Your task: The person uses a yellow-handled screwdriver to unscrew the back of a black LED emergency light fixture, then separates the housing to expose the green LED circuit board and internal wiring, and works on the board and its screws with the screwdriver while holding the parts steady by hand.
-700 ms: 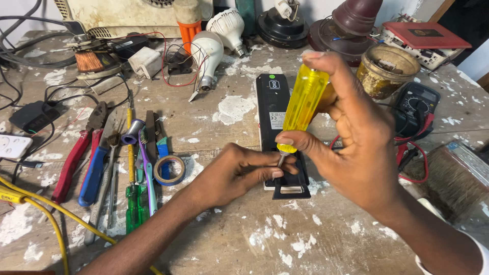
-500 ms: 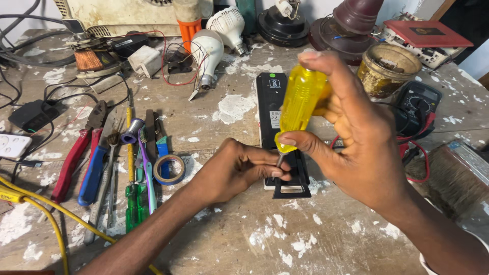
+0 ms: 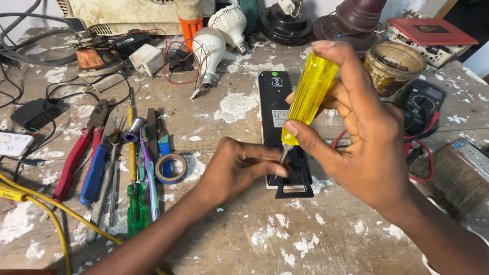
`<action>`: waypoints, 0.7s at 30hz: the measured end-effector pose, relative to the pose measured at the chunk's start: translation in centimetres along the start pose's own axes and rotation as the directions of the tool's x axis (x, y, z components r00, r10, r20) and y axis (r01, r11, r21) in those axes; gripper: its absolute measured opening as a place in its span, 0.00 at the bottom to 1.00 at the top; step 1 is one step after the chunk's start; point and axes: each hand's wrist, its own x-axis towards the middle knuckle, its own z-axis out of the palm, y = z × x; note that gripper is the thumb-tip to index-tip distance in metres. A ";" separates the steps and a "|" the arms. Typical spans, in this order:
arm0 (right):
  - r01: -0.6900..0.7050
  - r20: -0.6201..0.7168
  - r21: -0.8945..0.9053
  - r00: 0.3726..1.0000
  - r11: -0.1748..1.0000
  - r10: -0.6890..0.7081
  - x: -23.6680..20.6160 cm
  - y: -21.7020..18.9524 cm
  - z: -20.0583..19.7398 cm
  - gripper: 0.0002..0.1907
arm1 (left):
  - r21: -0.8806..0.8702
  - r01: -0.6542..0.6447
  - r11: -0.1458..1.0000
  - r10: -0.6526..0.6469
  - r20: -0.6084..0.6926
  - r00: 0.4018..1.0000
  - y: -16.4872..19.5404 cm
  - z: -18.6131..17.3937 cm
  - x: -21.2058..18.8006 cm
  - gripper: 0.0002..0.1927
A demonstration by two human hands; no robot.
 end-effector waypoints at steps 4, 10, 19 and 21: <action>0.005 0.068 0.032 0.998 0.999 -0.007 0.5 0.3 -0.2 0.42 | -0.313 -0.022 0.950 0.079 0.172 0.982 -0.2 -0.5 0.0 0.16; -0.054 0.079 0.193 0.996 0.980 0.039 0.2 0.5 -0.1 0.48 | -0.291 0.113 0.950 -0.076 0.133 0.988 -0.3 0.1 0.3 0.10; 0.059 0.019 0.026 0.998 0.998 -0.060 -0.7 -0.1 0.8 0.48 | -0.088 0.139 0.986 -0.141 -0.018 0.990 0.3 0.1 0.3 0.10; 0.055 0.044 0.023 0.997 0.998 -0.056 -0.4 -0.1 0.6 0.49 | -0.154 0.119 0.981 -0.117 0.022 0.993 0.3 0.0 0.2 0.12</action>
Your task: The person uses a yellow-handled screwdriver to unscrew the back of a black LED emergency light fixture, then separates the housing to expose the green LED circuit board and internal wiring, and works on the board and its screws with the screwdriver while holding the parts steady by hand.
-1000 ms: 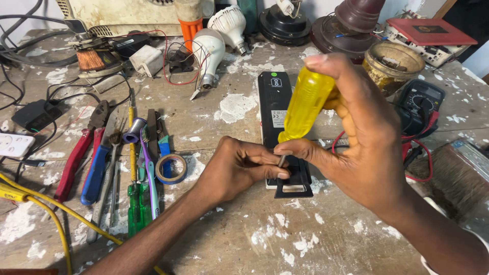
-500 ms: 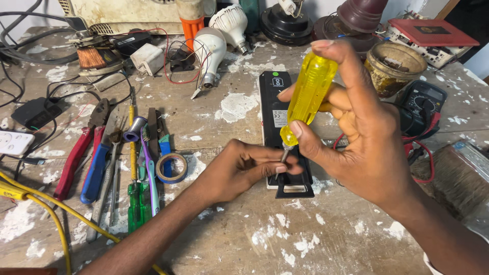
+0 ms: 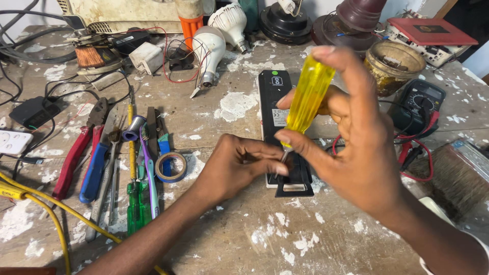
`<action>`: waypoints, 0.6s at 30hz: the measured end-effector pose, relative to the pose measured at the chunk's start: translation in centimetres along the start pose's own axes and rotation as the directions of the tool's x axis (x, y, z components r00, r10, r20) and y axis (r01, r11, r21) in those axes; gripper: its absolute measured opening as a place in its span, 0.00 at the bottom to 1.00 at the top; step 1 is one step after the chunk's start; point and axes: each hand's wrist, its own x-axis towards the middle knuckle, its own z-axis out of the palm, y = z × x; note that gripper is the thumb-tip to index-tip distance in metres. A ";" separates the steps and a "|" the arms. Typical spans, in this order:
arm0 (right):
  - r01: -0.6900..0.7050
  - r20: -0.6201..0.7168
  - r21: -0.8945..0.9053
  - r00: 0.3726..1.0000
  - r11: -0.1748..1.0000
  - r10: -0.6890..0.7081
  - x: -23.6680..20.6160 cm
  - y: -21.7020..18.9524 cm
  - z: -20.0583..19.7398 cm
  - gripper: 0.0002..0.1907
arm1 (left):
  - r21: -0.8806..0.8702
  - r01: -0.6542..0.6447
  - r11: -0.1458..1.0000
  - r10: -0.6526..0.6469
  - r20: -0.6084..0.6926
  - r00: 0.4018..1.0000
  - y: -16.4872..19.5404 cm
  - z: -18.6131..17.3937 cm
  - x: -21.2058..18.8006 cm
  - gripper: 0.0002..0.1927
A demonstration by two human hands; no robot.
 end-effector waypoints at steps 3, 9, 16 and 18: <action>-0.184 0.020 0.185 0.983 0.965 0.184 0.4 0.0 -0.3 0.46 | -0.024 -0.027 0.999 0.030 0.108 0.994 0.1 -0.6 -0.2 0.17; -0.035 -0.018 0.125 0.999 0.992 0.038 0.2 0.0 0.0 0.45 | -0.137 -0.043 0.990 0.060 0.122 0.991 0.4 -0.3 0.1 0.13; -0.036 -0.182 -0.053 0.983 0.998 0.026 -1.2 -0.2 1.5 0.51 | 0.091 -0.013 0.996 0.021 -0.080 0.997 1.1 0.3 -0.3 0.11; -0.042 -0.149 -0.012 0.988 0.999 0.040 -1.2 0.0 1.4 0.50 | 0.101 -0.033 0.994 0.045 -0.113 0.993 1.1 0.3 -0.3 0.10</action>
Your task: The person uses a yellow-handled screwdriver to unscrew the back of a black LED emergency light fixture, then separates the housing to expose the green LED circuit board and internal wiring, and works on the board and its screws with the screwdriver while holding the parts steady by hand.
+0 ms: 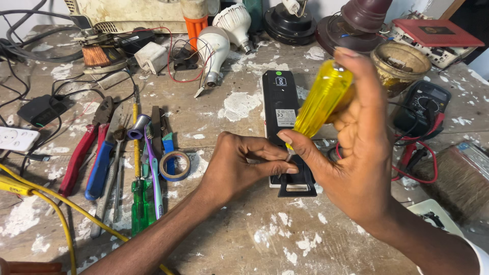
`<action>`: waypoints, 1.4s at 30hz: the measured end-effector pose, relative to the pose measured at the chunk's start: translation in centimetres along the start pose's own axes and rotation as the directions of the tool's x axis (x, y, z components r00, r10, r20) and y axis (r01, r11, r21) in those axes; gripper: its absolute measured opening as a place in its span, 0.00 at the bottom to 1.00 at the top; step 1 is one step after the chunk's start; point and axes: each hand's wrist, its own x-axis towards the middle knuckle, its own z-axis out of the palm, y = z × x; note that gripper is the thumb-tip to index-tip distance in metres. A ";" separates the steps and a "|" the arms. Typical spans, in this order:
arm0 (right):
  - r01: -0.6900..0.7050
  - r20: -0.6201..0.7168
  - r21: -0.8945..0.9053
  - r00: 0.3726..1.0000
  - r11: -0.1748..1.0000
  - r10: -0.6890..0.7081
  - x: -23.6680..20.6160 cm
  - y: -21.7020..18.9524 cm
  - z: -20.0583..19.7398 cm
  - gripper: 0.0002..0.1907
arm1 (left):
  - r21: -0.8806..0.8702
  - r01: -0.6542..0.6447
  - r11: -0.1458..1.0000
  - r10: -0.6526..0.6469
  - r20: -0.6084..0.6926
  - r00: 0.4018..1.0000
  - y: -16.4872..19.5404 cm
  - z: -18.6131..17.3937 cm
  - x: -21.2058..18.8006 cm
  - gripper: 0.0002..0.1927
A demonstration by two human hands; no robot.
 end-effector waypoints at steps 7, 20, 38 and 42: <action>-0.044 0.047 0.137 0.998 0.990 0.037 0.1 0.3 -0.5 0.49 | -0.153 -0.016 0.988 0.050 0.220 0.974 -0.4 -1.1 0.2 0.13; -0.070 0.046 0.145 0.997 0.987 0.064 -0.3 0.3 -0.3 0.51 | 0.046 -0.002 0.999 -0.001 0.067 0.998 0.0 -0.9 0.2 0.10; -0.037 0.110 0.097 0.994 0.995 0.026 0.4 0.4 -1.0 0.52 | -0.055 -0.028 0.998 0.037 0.174 0.984 -0.6 -0.8 0.1 0.12; -0.004 0.031 0.030 1.000 1.000 0.003 0.0 0.3 -0.9 0.54 | 0.008 -0.143 0.990 0.142 0.097 0.985 -0.5 -0.6 -0.1 0.10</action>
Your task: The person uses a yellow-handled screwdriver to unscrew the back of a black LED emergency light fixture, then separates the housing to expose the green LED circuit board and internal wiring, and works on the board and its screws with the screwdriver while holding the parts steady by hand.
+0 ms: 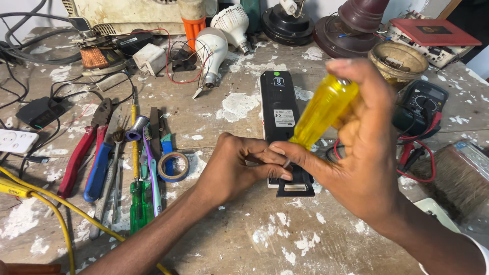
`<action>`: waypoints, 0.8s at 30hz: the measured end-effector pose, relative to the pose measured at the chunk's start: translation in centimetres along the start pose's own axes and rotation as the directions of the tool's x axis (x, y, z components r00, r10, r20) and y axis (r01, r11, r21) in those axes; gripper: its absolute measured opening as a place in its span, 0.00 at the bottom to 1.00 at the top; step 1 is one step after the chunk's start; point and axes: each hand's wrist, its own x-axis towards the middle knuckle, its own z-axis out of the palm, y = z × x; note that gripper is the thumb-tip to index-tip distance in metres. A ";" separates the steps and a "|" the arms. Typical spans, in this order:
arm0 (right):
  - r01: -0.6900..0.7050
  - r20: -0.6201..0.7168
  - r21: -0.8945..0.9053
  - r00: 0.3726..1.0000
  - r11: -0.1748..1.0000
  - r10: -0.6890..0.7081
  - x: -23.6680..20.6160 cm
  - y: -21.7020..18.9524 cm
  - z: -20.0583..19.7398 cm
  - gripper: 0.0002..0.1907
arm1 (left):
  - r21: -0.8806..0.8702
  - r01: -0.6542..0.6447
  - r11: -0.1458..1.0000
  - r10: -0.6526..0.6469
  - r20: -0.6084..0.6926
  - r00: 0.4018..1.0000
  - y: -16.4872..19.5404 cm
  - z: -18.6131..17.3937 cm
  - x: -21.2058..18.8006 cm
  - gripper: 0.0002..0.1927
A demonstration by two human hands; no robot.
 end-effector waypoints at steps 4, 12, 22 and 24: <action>-0.012 0.033 0.064 0.999 0.998 0.010 0.1 -0.2 0.0 0.49 | -0.015 0.111 0.994 -0.111 -0.042 0.993 0.1 0.1 0.0 0.10; -0.118 0.142 0.136 0.985 0.984 0.099 0.8 -0.1 -0.1 0.49 | -0.046 -0.187 0.981 0.192 0.131 0.973 -0.3 0.3 -0.1 0.16; 0.034 0.024 -0.001 0.999 0.999 -0.033 -0.3 0.6 0.0 0.55 | -0.085 0.123 0.989 -0.118 0.055 0.991 -0.7 0.8 0.1 0.10; 0.040 0.005 -0.024 0.999 0.999 -0.040 -0.4 0.5 0.0 0.54 | 0.024 0.158 0.987 -0.158 0.007 0.987 -0.6 0.9 0.0 0.09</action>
